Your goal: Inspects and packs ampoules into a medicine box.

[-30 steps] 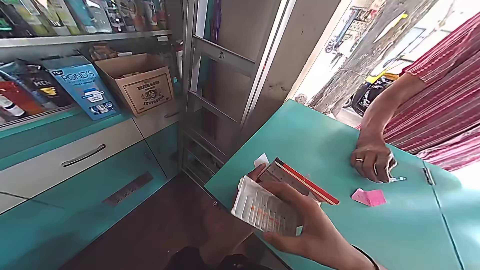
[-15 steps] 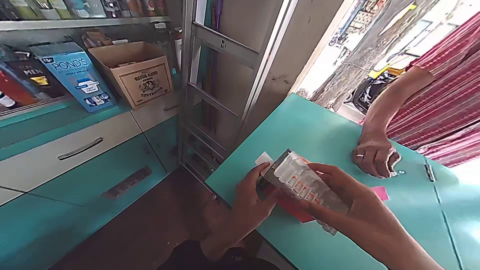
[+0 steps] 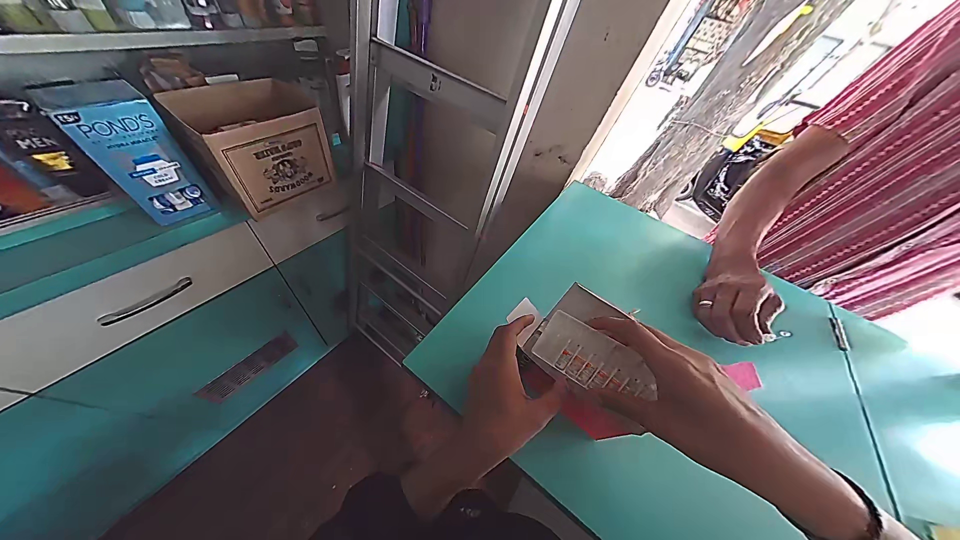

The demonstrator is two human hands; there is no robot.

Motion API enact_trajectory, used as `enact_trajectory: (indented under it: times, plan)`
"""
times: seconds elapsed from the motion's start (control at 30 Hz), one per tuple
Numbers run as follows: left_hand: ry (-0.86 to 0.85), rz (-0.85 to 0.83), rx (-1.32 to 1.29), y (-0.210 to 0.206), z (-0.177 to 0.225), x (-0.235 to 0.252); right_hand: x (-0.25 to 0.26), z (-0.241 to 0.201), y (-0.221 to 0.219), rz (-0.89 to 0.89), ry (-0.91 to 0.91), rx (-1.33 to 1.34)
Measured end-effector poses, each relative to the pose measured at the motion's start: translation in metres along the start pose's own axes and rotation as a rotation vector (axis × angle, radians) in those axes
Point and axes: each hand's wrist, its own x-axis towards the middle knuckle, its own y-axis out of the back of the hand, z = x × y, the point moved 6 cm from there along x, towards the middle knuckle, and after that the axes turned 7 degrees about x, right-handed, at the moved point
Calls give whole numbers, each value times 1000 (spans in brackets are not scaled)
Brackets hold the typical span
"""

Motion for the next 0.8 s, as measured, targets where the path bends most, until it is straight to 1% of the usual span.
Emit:
enact_trajectory:
  times: [0.07, 0.17, 0.43, 0.5, 0.67, 0.73, 0.8]
  plan:
    - [1, -23, -6, -1, 1, 1, 4, -3, -5, -36, 4, -18]
    - [-19, -28, -14, -2, 0, 2, 8, -11, -12, -28, 11, -78]
    - [-98, -13, 27, -5, 0, 0, -7, -20, -21, 148, 110, -273]
    - [-99, -12, 41, -6, 1, 0, -10, -21, -18, 157, 116, -277]
    - [-126, 7, 60, -6, 1, -1, -21, -15, -2, 162, 111, -149]
    - [-138, 13, 76, -7, 1, -2, -23, -16, -1, 174, 113, -164]
    - [-145, 20, 84, -7, 2, -2, -23, -20, -4, 214, 136, -233]
